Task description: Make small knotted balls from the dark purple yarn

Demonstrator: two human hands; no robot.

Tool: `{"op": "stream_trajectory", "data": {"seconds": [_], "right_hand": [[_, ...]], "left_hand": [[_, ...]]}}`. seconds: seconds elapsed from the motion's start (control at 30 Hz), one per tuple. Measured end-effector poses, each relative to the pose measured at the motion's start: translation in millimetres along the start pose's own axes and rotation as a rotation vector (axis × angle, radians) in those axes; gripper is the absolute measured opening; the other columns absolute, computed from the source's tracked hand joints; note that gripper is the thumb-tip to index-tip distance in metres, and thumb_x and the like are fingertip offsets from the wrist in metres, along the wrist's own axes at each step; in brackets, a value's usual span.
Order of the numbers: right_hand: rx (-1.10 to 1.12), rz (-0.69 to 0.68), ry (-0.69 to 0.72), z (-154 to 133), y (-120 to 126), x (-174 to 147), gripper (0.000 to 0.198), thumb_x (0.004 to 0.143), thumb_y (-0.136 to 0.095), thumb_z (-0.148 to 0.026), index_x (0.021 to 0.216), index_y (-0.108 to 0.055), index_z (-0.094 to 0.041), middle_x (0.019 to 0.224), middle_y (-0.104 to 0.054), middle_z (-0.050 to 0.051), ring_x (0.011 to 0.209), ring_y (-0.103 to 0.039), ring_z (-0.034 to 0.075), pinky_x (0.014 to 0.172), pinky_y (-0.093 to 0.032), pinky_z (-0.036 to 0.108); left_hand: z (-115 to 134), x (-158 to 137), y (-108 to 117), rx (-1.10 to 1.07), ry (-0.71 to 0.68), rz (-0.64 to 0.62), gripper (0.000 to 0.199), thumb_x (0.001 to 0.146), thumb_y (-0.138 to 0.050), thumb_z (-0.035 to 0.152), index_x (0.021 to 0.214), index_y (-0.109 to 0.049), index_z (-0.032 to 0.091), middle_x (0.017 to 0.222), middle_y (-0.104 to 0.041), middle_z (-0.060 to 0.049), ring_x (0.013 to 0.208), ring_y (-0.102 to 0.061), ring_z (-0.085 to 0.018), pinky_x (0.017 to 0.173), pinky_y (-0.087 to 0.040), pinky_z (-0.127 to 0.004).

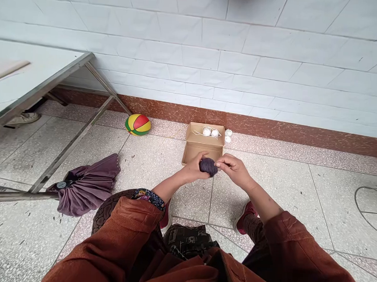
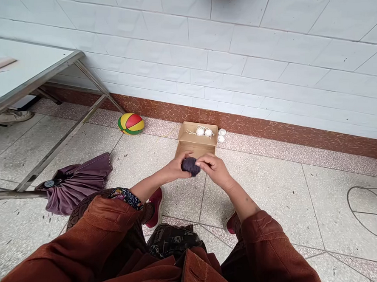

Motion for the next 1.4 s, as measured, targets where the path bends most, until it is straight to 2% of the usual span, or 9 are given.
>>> {"op": "stream_trajectory", "data": {"seconds": [0.17,0.27,0.4,0.5,0.67,0.87,1.07,1.27,1.4], "right_hand": [[-0.111,0.11,-0.095,27.6,5.0,-1.2,0.021,0.095,-0.055,-0.034,0.08,-0.064,-0.022,0.078,-0.064,0.003,0.077,-0.059,0.018,0.074,-0.047,0.03],[-0.193,0.071,-0.158,43.2,-2.3,-8.9,0.022,0.096,-0.051,-0.03,0.079,-0.062,-0.021,0.078,-0.063,0.003,0.076,-0.06,0.018,0.072,-0.046,0.029],[-0.289,-0.077,-0.155,46.8,-17.9,-20.8,0.017,0.098,-0.048,-0.025,0.092,-0.063,-0.021,0.088,-0.066,0.005,0.083,-0.062,0.019,0.075,-0.047,0.029],[-0.25,-0.195,-0.069,32.0,-26.5,-24.6,0.018,0.099,-0.048,-0.028,0.093,-0.063,-0.021,0.089,-0.066,0.005,0.083,-0.062,0.018,0.076,-0.048,0.03],[-0.043,-0.235,0.036,2.4,-19.8,-19.6,0.019,0.098,-0.052,-0.033,0.09,-0.065,-0.021,0.083,-0.066,0.003,0.078,-0.062,0.016,0.073,-0.048,0.028],[-0.029,0.027,0.013,9.0,4.4,-5.5,0.02,0.095,-0.058,-0.037,0.084,-0.066,-0.022,0.08,-0.064,0.003,0.076,-0.06,0.017,0.072,-0.047,0.029],[-0.07,0.149,-0.053,34.1,-3.9,5.4,0.019,0.093,-0.058,-0.033,0.08,-0.064,-0.021,0.077,-0.062,0.002,0.075,-0.059,0.018,0.071,-0.046,0.029],[-0.189,0.037,-0.082,47.9,-25.9,-1.5,0.016,0.096,-0.051,-0.027,0.086,-0.062,-0.021,0.081,-0.064,0.004,0.077,-0.06,0.018,0.07,-0.046,0.028],[-0.199,-0.191,0.01,30.7,-38.2,-9.8,0.017,0.098,-0.051,-0.03,0.09,-0.064,-0.021,0.085,-0.066,0.004,0.079,-0.062,0.018,0.074,-0.047,0.029]], "left_hand": [[17.7,-10.2,-20.8,-0.311,-0.077,-0.336,0.09,0.061,-0.076,0.018,0.143,-0.042,0.028,0.133,-0.054,-0.008,0.116,-0.053,-0.026,0.099,-0.038,-0.04],[22.1,-9.7,-20.4,-0.512,-0.072,-0.319,0.073,0.062,-0.075,0.017,0.132,-0.054,0.024,0.127,-0.059,-0.009,0.112,-0.055,-0.025,0.096,-0.039,-0.038],[14.4,-1.3,-11.2,-0.646,-0.049,-0.134,0.058,0.064,-0.073,0.016,0.121,-0.058,0.021,0.11,-0.064,-0.007,0.101,-0.059,-0.021,0.095,-0.041,-0.036],[2.7,5.0,-2.3,-0.51,-0.016,0.038,0.052,0.066,-0.072,0.02,0.115,-0.057,0.019,0.105,-0.063,-0.005,0.099,-0.059,-0.02,0.096,-0.041,-0.037],[-8.4,8.9,5.3,0.101,0.004,0.156,0.055,0.061,-0.075,0.025,0.113,-0.056,0.017,0.111,-0.061,-0.007,0.108,-0.056,-0.026,0.101,-0.04,-0.042],[-4.2,2.4,-7.9,0.198,-0.02,-0.112,0.087,0.063,-0.074,0.023,0.142,-0.04,0.018,0.121,-0.06,-0.009,0.112,-0.056,-0.029,0.101,-0.04,-0.046],[14.0,-10.4,-17.1,-0.358,-0.11,-0.369,0.091,0.065,-0.076,0.019,0.147,-0.037,0.029,0.144,-0.048,-0.008,0.131,-0.045,-0.028,0.108,-0.034,-0.042],[13.3,-6.5,3.4,-0.617,-0.055,-0.109,0.067,0.066,-0.076,0.016,0.129,-0.055,0.024,0.113,-0.064,-0.007,0.104,-0.06,-0.021,0.096,-0.043,-0.038],[-1.4,0.4,20.4,-0.504,0.014,0.168,0.052,0.065,-0.076,0.021,0.114,-0.06,0.017,0.108,-0.064,-0.008,0.102,-0.06,-0.023,0.097,-0.044,-0.043]]}}
Point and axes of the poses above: each hand's wrist, its own x-axis towards the middle knuckle, its own y-axis out of the back of the hand, z = x × y, the point moved 4 cm from there along x, towards the middle knuckle
